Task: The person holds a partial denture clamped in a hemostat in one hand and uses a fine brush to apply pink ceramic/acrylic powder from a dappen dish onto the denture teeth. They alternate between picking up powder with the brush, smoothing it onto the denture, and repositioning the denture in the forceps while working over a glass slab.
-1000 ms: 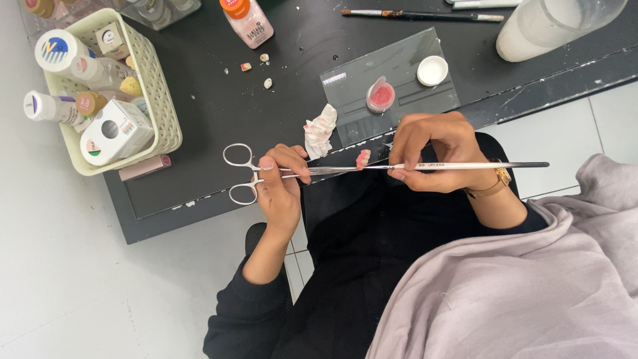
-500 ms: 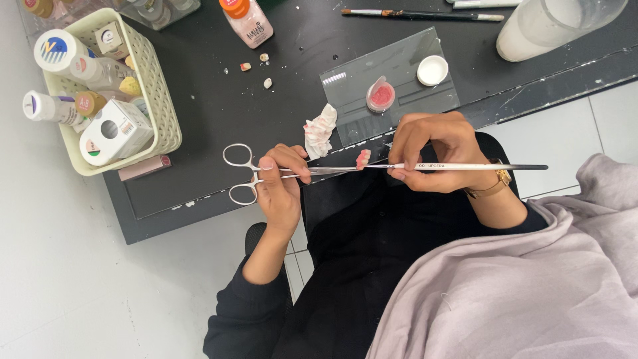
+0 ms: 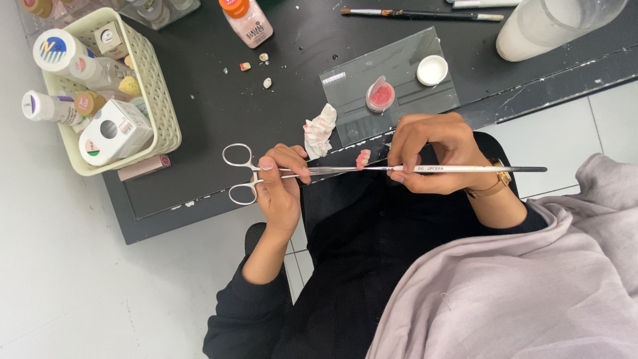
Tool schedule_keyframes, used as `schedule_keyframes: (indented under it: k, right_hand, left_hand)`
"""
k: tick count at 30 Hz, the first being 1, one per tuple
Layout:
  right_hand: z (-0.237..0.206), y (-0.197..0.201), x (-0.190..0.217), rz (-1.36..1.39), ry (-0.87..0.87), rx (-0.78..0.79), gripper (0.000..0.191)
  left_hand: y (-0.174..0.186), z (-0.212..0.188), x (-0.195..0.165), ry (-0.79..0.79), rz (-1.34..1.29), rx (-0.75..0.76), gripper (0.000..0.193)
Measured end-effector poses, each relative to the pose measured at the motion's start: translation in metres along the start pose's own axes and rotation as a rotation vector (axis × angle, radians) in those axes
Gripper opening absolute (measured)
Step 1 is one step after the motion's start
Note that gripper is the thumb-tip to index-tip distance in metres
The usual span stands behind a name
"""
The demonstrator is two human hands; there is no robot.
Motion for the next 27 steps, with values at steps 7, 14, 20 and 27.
schedule_keyframes:
  k: [7, 14, 20, 27]
  right_hand:
    - [-0.0001, -0.0002, -0.0012, -0.028, -0.007, -0.003, 0.024]
    - [0.0001, 0.0006, -0.0018, -0.004, -0.007, -0.009, 0.023]
    - [0.0011, 0.0006, -0.0023, 0.011, -0.016, -0.002, 0.023]
    - [-0.0005, 0.0017, -0.0040, 0.007, -0.007, -0.002, 0.023]
  left_hand:
    - [-0.0002, 0.0010, 0.0000, -0.001, -0.006, 0.001, 0.054]
    - [0.0002, 0.0011, 0.0004, -0.007, 0.000, 0.004, 0.054]
    - [0.0013, 0.0010, 0.0015, -0.004, -0.002, -0.005, 0.053]
    - [0.0010, 0.0019, 0.0023, -0.011, -0.010, 0.002, 0.053]
Point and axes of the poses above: each hand's wrist, its own z-axis towards the middle knuckle, its own y-axis out of the back of the hand, x = y × z, the point moved 6 cm from there along z, towards the middle knuckle, and after that the axes turned 8 degrees about z, right-handed, at the moved point
